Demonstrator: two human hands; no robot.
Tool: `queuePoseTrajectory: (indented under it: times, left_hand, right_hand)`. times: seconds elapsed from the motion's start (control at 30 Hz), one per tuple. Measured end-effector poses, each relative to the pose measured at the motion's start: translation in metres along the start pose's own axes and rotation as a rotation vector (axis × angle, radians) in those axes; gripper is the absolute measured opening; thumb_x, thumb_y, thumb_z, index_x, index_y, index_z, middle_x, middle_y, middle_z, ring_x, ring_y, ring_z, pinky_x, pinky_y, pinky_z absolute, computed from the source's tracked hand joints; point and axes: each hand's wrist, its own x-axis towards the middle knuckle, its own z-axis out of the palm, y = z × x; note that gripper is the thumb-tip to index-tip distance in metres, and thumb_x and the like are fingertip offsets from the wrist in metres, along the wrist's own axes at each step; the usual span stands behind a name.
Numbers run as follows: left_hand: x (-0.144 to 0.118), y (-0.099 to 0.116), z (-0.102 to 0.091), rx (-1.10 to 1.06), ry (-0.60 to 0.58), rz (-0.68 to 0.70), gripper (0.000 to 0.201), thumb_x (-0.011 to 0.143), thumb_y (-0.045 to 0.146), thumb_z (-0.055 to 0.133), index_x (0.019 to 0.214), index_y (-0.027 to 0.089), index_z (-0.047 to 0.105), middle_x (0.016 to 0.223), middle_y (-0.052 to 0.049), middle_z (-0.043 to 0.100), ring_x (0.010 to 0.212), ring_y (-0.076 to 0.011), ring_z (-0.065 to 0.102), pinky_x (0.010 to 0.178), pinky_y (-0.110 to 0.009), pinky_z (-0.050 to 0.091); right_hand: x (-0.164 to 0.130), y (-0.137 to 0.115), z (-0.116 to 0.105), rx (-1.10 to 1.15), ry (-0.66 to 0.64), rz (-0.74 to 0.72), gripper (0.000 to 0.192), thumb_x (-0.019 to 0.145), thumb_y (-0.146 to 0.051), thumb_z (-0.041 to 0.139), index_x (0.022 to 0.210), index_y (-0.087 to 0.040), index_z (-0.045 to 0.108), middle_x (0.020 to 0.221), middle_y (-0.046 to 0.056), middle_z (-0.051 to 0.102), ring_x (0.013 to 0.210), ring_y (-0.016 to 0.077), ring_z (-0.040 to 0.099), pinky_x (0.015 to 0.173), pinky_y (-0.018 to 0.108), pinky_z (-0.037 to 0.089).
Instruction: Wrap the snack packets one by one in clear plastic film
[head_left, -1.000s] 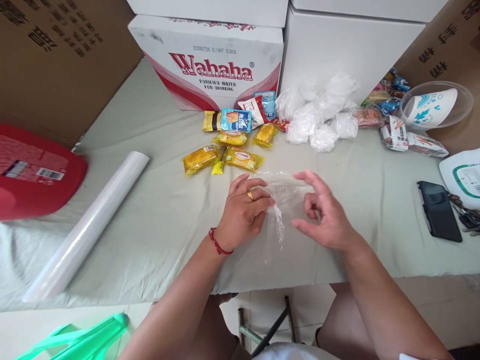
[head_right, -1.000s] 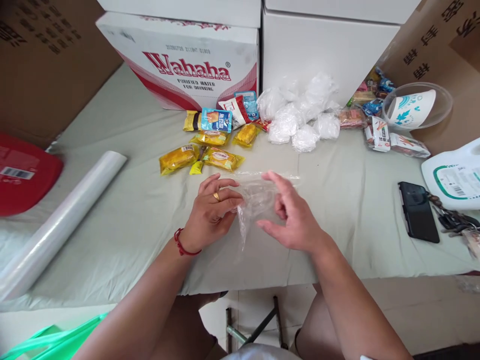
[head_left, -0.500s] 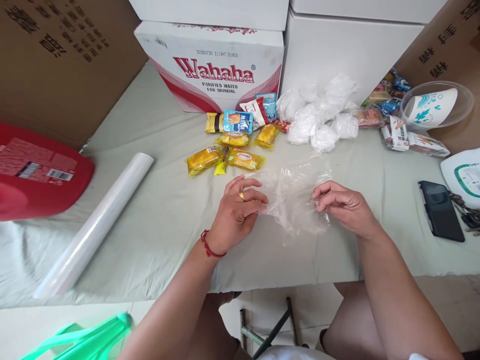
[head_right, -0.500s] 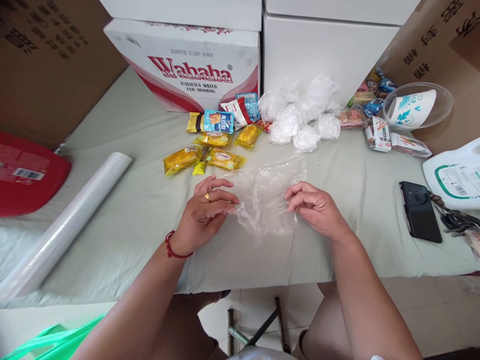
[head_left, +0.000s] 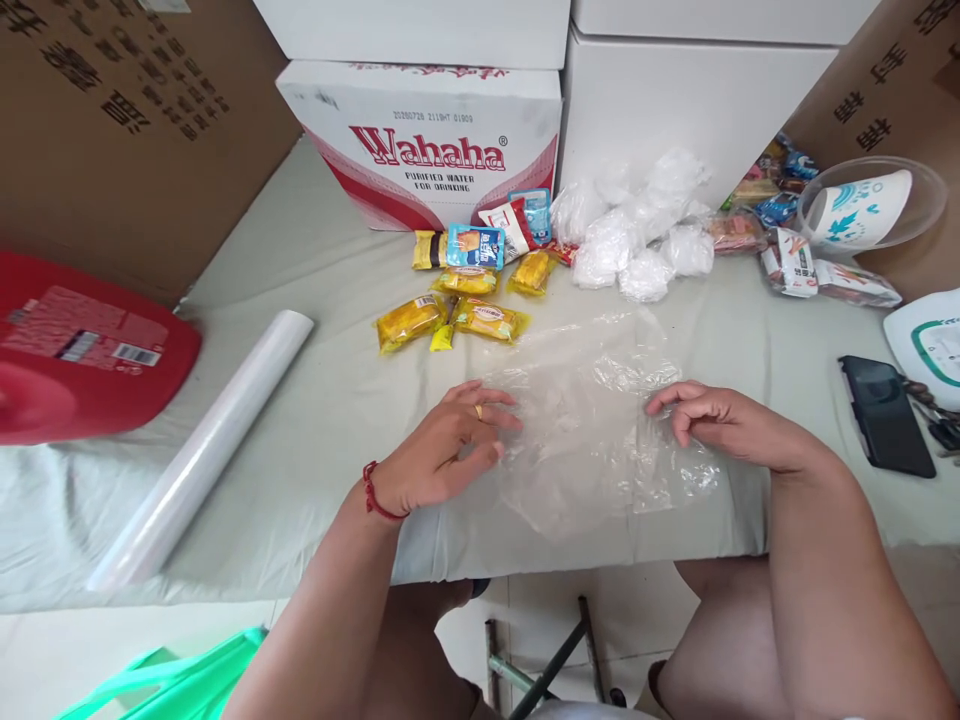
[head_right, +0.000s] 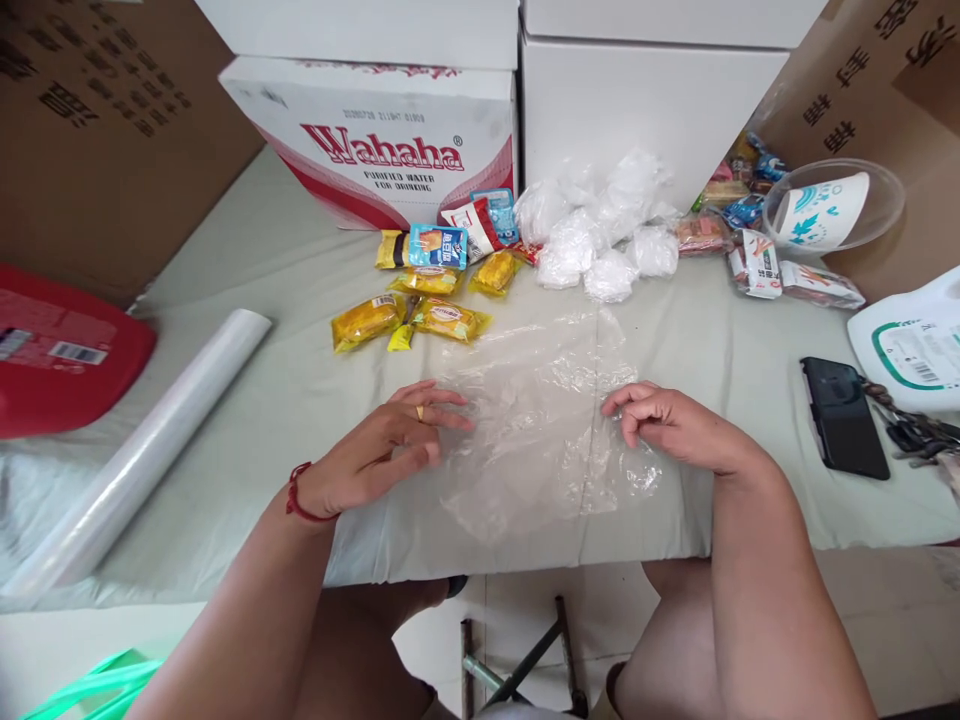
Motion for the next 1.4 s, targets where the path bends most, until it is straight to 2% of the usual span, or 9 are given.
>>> queuePoseTrajectory:
  times: [0.2, 0.33, 0.4, 0.47, 0.6, 0.73, 1.1, 1.27, 1.4]
  left_hand:
    - [0.009, -0.008, 0.012, 0.324, 0.162, -0.094, 0.041, 0.089, 0.035, 0.066, 0.051, 0.023, 0.053, 0.062, -0.005, 0.061, 0.071, -0.0227, 0.05, 0.079, -0.038, 0.044]
    - [0.013, -0.013, 0.02, 0.365, 0.133, -0.101, 0.026, 0.08, 0.024, 0.072, 0.059, 0.022, 0.057, 0.075, -0.006, 0.061, 0.075, -0.0224, 0.053, 0.071, -0.034, 0.04]
    - [0.014, -0.014, 0.021, 0.356, 0.107, -0.123, 0.026, 0.081, 0.022, 0.069, 0.059, 0.022, 0.056, 0.075, -0.005, 0.06, 0.071, -0.0205, 0.053, 0.066, -0.031, 0.038]
    - [0.014, -0.014, 0.02, 0.337, 0.081, -0.158, 0.025, 0.082, 0.023, 0.068, 0.06, 0.022, 0.056, 0.075, -0.003, 0.06, 0.064, -0.0173, 0.05, 0.059, -0.029, 0.032]
    - [0.018, -0.003, 0.018, 0.238, 0.081, -0.206, 0.032, 0.088, 0.032, 0.064, 0.06, 0.022, 0.053, 0.059, 0.002, 0.053, 0.052, -0.0132, 0.041, 0.053, -0.027, 0.024]
    - [0.025, 0.011, 0.017, 0.136, 0.238, -0.194, 0.045, 0.096, 0.038, 0.056, 0.058, 0.02, 0.042, 0.052, 0.004, 0.042, 0.051, -0.0109, 0.034, 0.053, -0.026, 0.024]
    - [0.012, 0.023, 0.024, 0.183, 0.754, -0.211, 0.04, 0.098, 0.032, 0.059, 0.061, 0.02, 0.05, 0.053, 0.005, 0.041, 0.051, -0.01, 0.036, 0.055, -0.026, 0.029]
    - [0.017, 0.029, 0.049, 0.464, 0.605, -0.045, 0.031, 0.101, 0.028, 0.054, 0.072, 0.019, 0.059, 0.064, 0.001, 0.059, 0.059, -0.0126, 0.052, 0.059, -0.027, 0.038]
    - [0.024, 0.021, 0.063, 0.664, 0.368, -0.013, 0.024, 0.102, 0.028, 0.05, 0.101, 0.018, 0.072, 0.103, -0.01, 0.076, 0.101, -0.0247, 0.067, 0.086, -0.038, 0.051]
  right_hand:
    - [-0.003, 0.01, -0.001, -0.229, 0.147, 0.047, 0.031, 0.08, -0.014, 0.052, 0.079, -0.027, 0.08, 0.134, 0.005, 0.065, 0.118, 0.0291, 0.064, 0.098, 0.048, 0.054]
    - [-0.001, -0.005, 0.005, -0.591, 0.781, 0.115, 0.037, 0.076, -0.002, 0.052, 0.081, -0.025, 0.08, 0.141, 0.009, 0.061, 0.134, 0.0394, 0.048, 0.109, 0.061, 0.042]
    - [0.003, -0.025, 0.016, -0.689, 1.092, -0.02, 0.037, 0.079, 0.0, 0.052, 0.083, -0.026, 0.079, 0.137, 0.01, 0.063, 0.14, 0.0417, 0.04, 0.114, 0.062, 0.036]
    - [0.01, -0.048, 0.038, -0.629, 1.181, -0.207, 0.039, 0.086, -0.003, 0.051, 0.091, -0.03, 0.079, 0.126, 0.008, 0.068, 0.137, 0.0389, 0.044, 0.114, 0.061, 0.038]
    - [0.04, -0.068, 0.098, -0.325, 0.709, -0.285, 0.035, 0.101, -0.024, 0.052, 0.13, -0.032, 0.069, 0.131, 0.007, 0.07, 0.135, 0.0332, 0.053, 0.115, 0.06, 0.043]
    - [0.066, -0.057, 0.14, -0.313, 0.517, -0.2, 0.062, 0.105, -0.045, 0.046, 0.158, -0.013, 0.042, 0.162, 0.02, 0.042, 0.156, 0.0361, 0.028, 0.122, 0.064, 0.034]
    - [0.019, -0.053, 0.134, -0.399, -0.226, -0.577, 0.045, 0.103, -0.048, 0.054, 0.137, -0.021, 0.065, 0.153, 0.005, 0.059, 0.156, 0.0221, 0.034, 0.133, 0.049, 0.007]
    - [0.017, -0.047, 0.149, -0.237, -0.306, -0.734, 0.032, 0.1, -0.048, 0.059, 0.107, -0.021, 0.075, 0.133, 0.005, 0.073, 0.148, 0.0196, 0.046, 0.133, 0.045, 0.007]
    - [0.015, -0.048, 0.138, -0.091, -0.141, -0.795, 0.026, 0.099, -0.044, 0.062, 0.102, -0.021, 0.074, 0.117, 0.007, 0.079, 0.134, 0.0213, 0.061, 0.126, 0.044, 0.032]
